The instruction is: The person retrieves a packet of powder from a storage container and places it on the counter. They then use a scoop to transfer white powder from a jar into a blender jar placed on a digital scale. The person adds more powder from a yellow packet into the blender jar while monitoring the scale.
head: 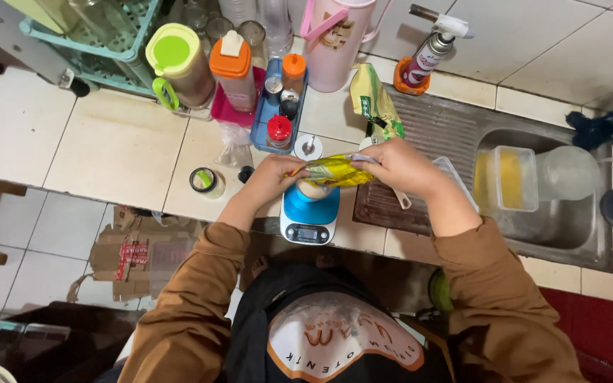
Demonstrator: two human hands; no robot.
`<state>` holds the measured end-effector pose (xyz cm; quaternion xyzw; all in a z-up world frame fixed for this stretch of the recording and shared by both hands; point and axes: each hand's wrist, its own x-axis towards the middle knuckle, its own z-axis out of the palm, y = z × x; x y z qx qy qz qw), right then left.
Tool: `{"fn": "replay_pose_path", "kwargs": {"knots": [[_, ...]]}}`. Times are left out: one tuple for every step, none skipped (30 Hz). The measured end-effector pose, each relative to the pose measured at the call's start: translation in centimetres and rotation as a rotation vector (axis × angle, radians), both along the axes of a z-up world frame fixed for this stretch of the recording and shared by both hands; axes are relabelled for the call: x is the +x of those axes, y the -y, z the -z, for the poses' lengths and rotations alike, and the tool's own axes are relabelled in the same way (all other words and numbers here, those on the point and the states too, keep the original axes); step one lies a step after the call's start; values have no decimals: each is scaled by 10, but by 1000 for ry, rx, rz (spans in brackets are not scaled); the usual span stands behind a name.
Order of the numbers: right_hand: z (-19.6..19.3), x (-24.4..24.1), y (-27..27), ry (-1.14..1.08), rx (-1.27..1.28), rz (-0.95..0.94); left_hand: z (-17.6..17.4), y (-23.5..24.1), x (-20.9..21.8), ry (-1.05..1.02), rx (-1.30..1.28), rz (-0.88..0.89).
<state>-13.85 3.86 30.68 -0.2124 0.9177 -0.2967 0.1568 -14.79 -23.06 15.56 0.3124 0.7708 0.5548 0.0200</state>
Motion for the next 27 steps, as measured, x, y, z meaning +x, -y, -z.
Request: {"fn": "replay_pose_path", "kwargs": {"knots": [[2, -1, 0, -14, -11, -15, 3, 0, -2, -42, -23, -9], [4, -2, -1, -27, -22, -31, 7, -1, -4, -84, -45, -19], [18, -5, -5, -29, -21, -26, 13, -1, -6, -85, -44, -13], [32, -8, -9, -93, -32, -20, 20, -2, -7, -93, -57, -51], [47, -11, -13, -158, -42, -15, 26, -2, -8, -101, -71, -89], [58, -12, -14, -156, -42, -12, 24, -3, -5, -99, -71, -86], [70, -13, -15, -244, -60, -25, 21, -3, -2, -64, -93, -132], [82, -14, -16, -333, -77, -38, 18, -4, -1, -31, -113, -178], [86, -13, -15, -332, -76, -36, 17, -5, 1, -30, -113, -176], [90, -12, -14, -362, -94, -20, 16, -6, 3, -24, -125, -201], [94, -11, -13, -393, -112, -3, 15, -6, 5, -18, -137, -226], [96, -10, -13, -390, -113, -5, 14, -6, 6, -15, -138, -227], [98, -10, -13, -401, -111, -7, 14, -6, 7, 11, -153, -224], [99, -10, -13, -413, -110, -10, 13, -6, 7, 37, -168, -222], [100, -9, -12, -411, -111, -12, 13, -7, 7, 39, -169, -225], [100, -10, -12, -411, -118, -13, 13, -8, 6, 25, -199, -225], [100, -10, -11, -411, -124, -14, 13, -9, 5, 11, -229, -225], [98, -10, -10, -411, -126, -15, 10, -10, 7, 11, -230, -226], [95, -10, -9, -420, -138, -20, 7, -11, 8, 10, -224, -233], [93, -9, -8, -430, -150, -24, 4, -12, 9, 8, -218, -239], [93, -10, -7, -430, -151, -24, 10, -12, 9, 8, -219, -239], [92, -10, -6, -427, -161, -17, 15, -12, 8, -1, -234, -245], [92, -10, -4, -425, -170, -9, 21, -12, 8, -11, -248, -250], [92, -10, -4, -423, -170, -9, 17, -12, 9, -9, -249, -251], [92, -9, -3, -419, -184, -12, 14, -12, 10, -24, -239, -254], [92, -9, -2, -413, -197, -15, 10, -12, 12, -37, -229, -259], [94, -10, -3, -411, -198, -17, 10, -12, 12, -34, -229, -261]]}}
